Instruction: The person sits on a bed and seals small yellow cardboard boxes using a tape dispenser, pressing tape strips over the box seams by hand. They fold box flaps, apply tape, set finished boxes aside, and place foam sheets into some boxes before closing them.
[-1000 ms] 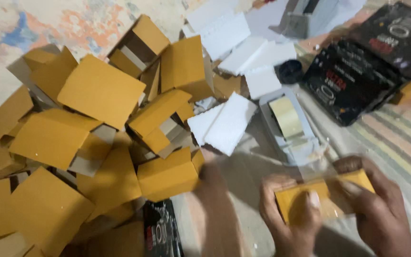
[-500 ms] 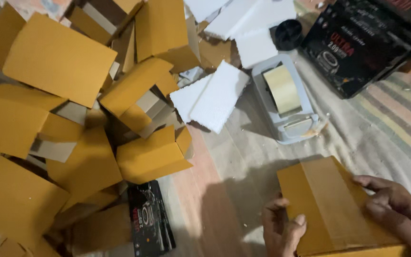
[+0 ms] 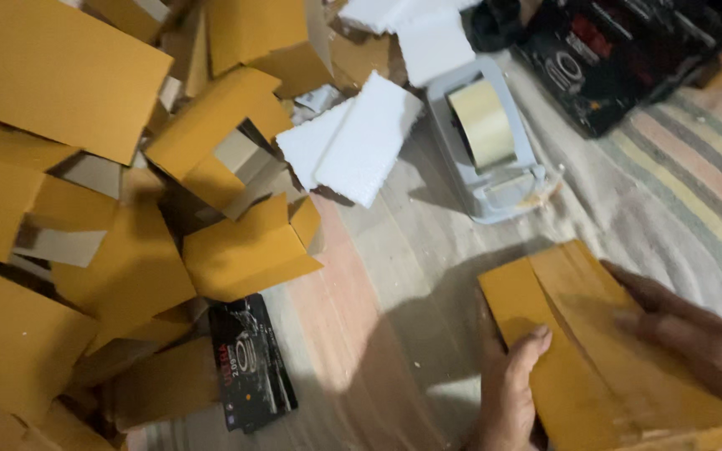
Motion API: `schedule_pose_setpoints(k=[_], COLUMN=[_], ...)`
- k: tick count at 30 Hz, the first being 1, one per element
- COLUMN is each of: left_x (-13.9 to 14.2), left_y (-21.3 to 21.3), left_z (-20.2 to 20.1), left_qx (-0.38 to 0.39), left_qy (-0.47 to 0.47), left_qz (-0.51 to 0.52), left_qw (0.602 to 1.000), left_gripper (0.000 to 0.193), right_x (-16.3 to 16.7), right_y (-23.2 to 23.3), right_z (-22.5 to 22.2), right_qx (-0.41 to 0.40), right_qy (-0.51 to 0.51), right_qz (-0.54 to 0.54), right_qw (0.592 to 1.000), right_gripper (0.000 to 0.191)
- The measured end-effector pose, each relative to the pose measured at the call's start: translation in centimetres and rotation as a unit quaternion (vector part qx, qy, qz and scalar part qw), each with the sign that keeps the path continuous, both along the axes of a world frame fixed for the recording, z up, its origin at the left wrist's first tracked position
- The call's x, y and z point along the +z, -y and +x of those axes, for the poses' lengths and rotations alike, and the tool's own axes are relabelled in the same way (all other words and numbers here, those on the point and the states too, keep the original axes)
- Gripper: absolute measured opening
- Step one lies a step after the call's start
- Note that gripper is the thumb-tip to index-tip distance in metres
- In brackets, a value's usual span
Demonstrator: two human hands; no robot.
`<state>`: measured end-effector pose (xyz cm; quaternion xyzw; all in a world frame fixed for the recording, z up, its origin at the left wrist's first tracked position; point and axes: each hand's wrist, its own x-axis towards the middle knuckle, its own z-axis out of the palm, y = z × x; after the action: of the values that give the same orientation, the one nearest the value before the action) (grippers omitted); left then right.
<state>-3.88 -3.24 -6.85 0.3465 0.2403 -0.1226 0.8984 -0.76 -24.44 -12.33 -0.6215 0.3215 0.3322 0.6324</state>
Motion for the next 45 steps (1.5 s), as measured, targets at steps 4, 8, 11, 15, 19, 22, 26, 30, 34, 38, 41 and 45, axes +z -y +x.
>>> schedule_pose_setpoints(k=[4, 8, 11, 15, 19, 22, 26, 30, 34, 38, 41, 45], left_x=[0.8, 0.6, 0.0, -0.8, -1.5, -1.8, -2.2, -3.0, -3.8, -4.1, -3.9, -3.6], left_y=[0.9, 2.4, 3.7, 4.4, 5.0, 5.6, 5.8, 6.1, 6.5, 7.0, 7.5, 8.0], left_z=[0.1, 0.2, 0.2, -0.4, -1.0, -1.1, -1.2, -0.9, -0.6, -0.6, -0.8, -0.8], left_qx=[-0.015, -0.029, -0.016, -0.036, -0.085, -0.032, -0.043, -0.04, -0.043, -0.063, -0.051, -0.041], left_qy=[-0.008, 0.032, 0.07, 0.066, 0.01, 0.116, 0.101, 0.161, 0.19, 0.161, 0.192, 0.201], left_qz=[-0.016, -0.051, -0.005, 0.05, 0.178, 0.145, 0.145, 0.129, 0.166, 0.238, 0.246, 0.238], left_qw=[1.0, 0.998, 0.997, 0.996, 0.98, 0.982, 0.983, 0.978, 0.967, 0.956, 0.949, 0.949], left_gripper=[0.09, 0.091, 0.093, 0.095, 0.092, 0.091, 0.09, 0.088, 0.086, 0.084, 0.083, 0.084], right_x=[4.1, 5.7, 5.5, 5.0, 4.7, 4.0, 2.3, 0.7, 0.4, 1.1, 1.8, 2.2], right_y=[-0.4, 0.8, 1.6, 2.2, 2.8, 3.5, 4.4, 4.9, 5.2, 5.5, 5.6, 5.4], right_z=[1.6, 1.1, -0.1, -0.6, -0.4, -0.9, -1.7, -1.6, -1.0, -0.7, -0.3, 0.5], right_qx=[0.057, 0.012, 0.03, 0.058, 0.045, 0.051, 0.04, 0.035, 0.021, 0.034, 0.056, 0.062], right_qy=[-0.052, 0.042, 0.064, 0.064, -0.054, 0.026, 0.097, 0.11, 0.052, 0.067, 0.072, 0.094], right_qz=[-0.119, -0.02, -0.083, -0.087, -0.114, -0.049, -0.004, -0.021, -0.062, -0.058, -0.065, -0.087], right_qw=[0.99, 0.999, 0.994, 0.992, 0.991, 0.997, 0.994, 0.993, 0.996, 0.995, 0.994, 0.99], right_gripper=[0.07, 0.069, 0.07, 0.072, 0.076, 0.073, 0.072, 0.07, 0.065, 0.062, 0.06, 0.06])
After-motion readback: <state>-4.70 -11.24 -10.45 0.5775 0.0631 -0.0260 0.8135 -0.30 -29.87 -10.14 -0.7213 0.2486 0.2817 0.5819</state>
